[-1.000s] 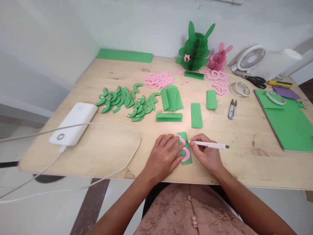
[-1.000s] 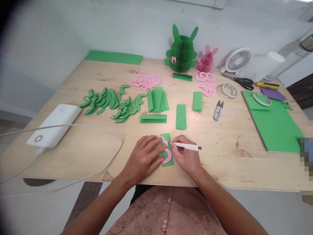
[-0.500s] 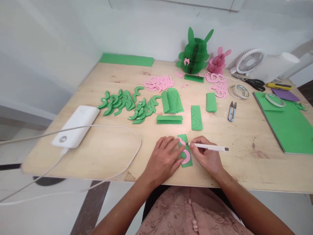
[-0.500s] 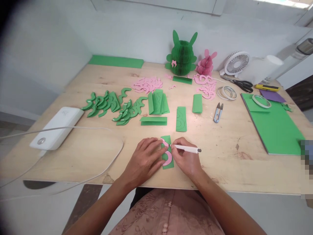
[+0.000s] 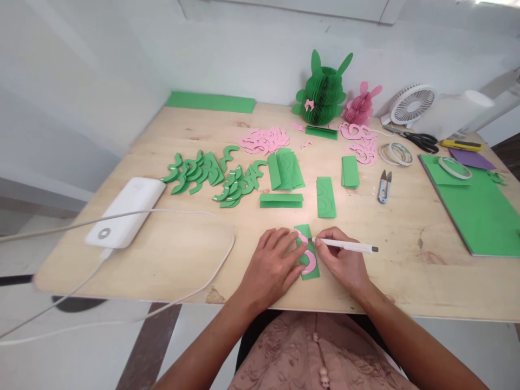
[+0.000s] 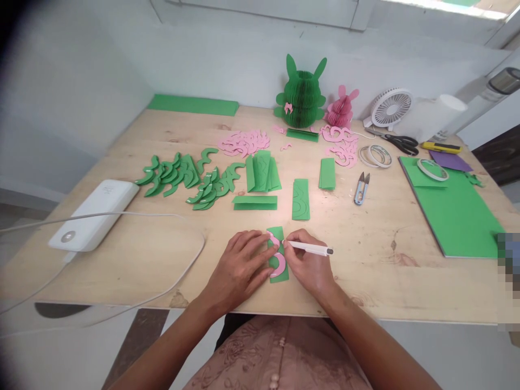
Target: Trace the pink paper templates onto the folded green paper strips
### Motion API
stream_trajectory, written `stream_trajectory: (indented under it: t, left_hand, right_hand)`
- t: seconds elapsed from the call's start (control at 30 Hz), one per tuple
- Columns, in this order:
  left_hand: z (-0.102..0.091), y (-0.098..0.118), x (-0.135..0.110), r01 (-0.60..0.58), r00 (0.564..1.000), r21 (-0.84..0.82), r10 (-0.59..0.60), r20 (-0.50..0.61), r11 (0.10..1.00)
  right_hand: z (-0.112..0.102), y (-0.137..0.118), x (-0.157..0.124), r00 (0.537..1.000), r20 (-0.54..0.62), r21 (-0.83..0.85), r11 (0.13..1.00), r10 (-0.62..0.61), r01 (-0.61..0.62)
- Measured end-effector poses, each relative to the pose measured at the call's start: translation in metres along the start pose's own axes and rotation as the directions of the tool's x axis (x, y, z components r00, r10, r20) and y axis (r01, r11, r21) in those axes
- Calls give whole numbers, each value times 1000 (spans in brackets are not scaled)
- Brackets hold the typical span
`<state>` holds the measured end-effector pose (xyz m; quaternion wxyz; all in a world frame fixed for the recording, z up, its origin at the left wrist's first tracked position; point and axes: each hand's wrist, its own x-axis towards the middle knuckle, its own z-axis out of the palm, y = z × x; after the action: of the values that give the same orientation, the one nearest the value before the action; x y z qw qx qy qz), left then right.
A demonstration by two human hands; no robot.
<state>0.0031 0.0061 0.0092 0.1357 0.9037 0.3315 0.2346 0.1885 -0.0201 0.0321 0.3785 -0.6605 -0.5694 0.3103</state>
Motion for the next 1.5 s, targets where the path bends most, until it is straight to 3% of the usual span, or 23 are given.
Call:
stream_trajectory:
  t: [1.5]
  left_hand:
    - [-1, 1, 0, 1, 1000, -4, -1, 5, 1000]
  right_hand:
    - [3, 6, 2, 998, 5, -73, 995, -68, 68]
